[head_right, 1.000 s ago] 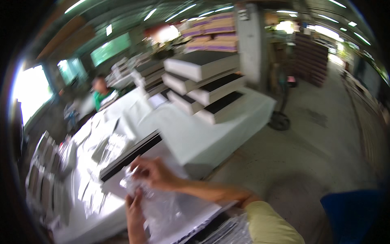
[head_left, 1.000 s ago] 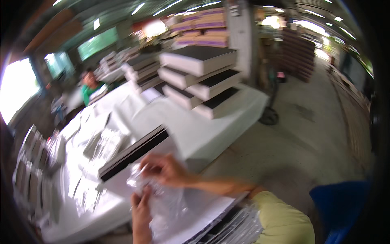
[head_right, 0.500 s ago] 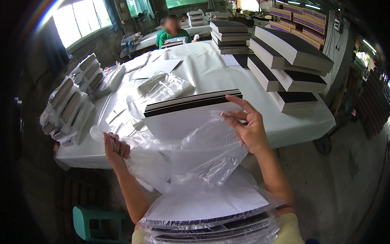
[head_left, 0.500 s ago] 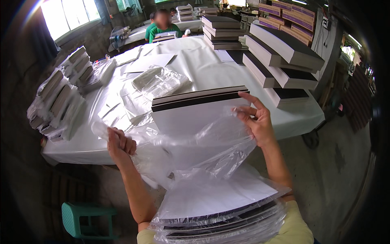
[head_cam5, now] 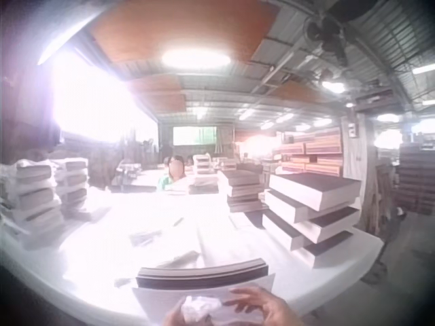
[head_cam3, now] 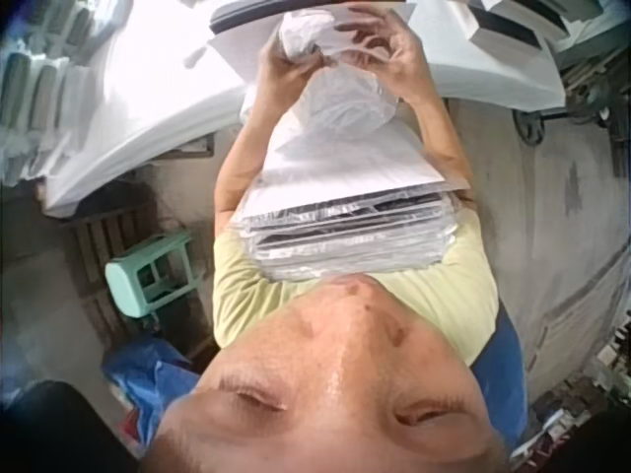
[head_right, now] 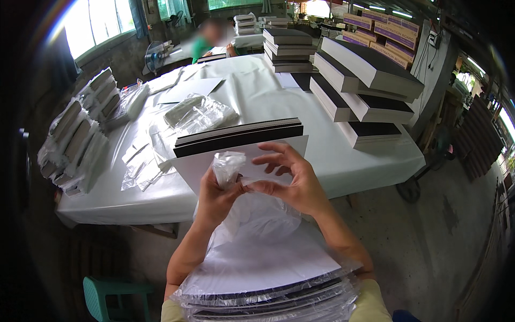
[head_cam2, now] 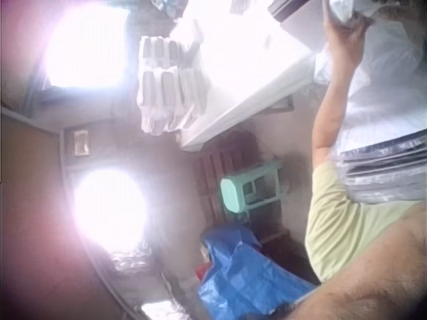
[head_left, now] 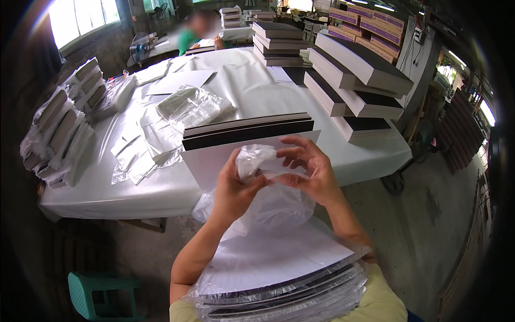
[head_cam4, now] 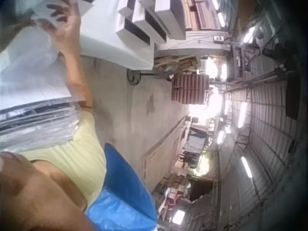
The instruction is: The person places black books into individual plastic bags and stacks the packaged books on a table.
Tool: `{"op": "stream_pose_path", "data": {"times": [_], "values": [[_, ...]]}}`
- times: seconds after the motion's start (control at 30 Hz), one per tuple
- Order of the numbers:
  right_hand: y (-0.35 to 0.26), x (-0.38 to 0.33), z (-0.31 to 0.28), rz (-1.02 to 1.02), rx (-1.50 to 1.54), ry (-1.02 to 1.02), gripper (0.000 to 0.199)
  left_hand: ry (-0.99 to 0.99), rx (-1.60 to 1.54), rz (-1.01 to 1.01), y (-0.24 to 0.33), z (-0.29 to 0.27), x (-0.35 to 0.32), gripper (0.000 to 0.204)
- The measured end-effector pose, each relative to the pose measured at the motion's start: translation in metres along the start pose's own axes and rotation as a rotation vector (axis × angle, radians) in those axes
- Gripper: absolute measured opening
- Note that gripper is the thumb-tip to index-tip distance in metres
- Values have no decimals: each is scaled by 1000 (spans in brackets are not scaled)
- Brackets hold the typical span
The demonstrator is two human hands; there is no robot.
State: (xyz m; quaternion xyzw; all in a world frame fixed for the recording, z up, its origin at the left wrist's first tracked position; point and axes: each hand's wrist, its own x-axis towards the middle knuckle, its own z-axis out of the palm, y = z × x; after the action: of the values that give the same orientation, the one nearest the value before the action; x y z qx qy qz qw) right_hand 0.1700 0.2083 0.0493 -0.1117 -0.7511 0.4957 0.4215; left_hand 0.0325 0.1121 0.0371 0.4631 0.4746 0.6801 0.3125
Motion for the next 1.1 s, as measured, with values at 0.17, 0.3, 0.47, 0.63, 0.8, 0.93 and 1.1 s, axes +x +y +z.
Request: {"op": "stream_pose_path", "data": {"times": [0.17,0.3,0.47,0.63,0.8,0.93,1.1], "values": [[-4,5,0,87,86,-64,27,115,137,138,12,13,-2,42],[-8,4,3,143,143,29,22,39,182,50,-4,0,-2,35],[6,-1,2,142,167,87,13,14,130,-85,-3,2,-5,25],[10,-3,10,73,170,150,10,-35,82,-67,-4,7,-5,27],[15,-2,15,192,315,95,16,41,-74,-70,-18,8,-9,16],[25,-3,17,95,264,88,18,77,-374,-413,-1,25,-12,25],[3,3,-7,376,907,218,16,-708,-415,-334,-5,-29,-29,67]]}}
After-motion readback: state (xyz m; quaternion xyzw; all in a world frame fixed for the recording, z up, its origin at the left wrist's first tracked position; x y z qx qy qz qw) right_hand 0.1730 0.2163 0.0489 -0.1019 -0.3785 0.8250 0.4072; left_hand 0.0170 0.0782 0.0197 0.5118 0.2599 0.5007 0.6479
